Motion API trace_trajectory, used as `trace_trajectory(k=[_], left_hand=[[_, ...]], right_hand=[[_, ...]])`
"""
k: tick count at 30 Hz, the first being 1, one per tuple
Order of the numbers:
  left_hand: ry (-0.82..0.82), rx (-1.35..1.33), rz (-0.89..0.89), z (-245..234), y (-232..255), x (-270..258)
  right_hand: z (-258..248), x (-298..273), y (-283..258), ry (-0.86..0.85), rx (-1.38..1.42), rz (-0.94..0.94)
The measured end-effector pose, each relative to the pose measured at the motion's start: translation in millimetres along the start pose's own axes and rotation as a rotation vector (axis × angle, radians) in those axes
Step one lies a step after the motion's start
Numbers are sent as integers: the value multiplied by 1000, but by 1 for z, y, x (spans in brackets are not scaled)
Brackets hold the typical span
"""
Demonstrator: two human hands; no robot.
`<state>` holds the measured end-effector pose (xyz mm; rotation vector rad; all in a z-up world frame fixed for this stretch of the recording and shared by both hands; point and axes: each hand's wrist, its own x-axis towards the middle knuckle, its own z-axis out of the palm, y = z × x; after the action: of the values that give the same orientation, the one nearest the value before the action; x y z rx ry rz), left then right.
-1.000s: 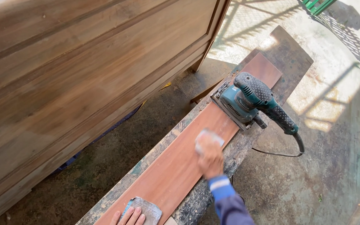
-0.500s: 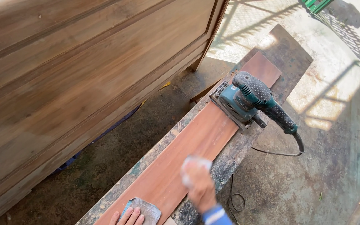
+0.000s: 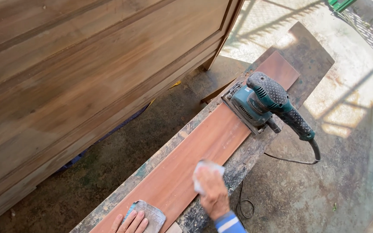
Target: The recorder is sanding a wooden plank using both manual sandpaper and a power sander in a workshop environment.
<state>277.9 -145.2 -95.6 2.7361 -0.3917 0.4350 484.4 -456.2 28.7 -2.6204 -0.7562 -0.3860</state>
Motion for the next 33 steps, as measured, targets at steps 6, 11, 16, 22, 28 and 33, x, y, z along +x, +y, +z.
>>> trace_trajectory(k=[6,11,16,22,28,33], left_hand=[[149,245,81,60,1,-14],[-250,65,271,-3,75,246],[-313,-66,229,33,112,368],[-307,-128,319,7,83,247],[-226,-184,310,28,91,298],[-426,-113,336,52,112,404]], right_hand=[[-8,77,131,-25,-189,418],[-7,81,136,80,-110,400],[-17,86,135,61,-34,428],[-23,86,137,78,30,463],[-20,85,138,1,71,499],[-22,89,143,19,79,542]])
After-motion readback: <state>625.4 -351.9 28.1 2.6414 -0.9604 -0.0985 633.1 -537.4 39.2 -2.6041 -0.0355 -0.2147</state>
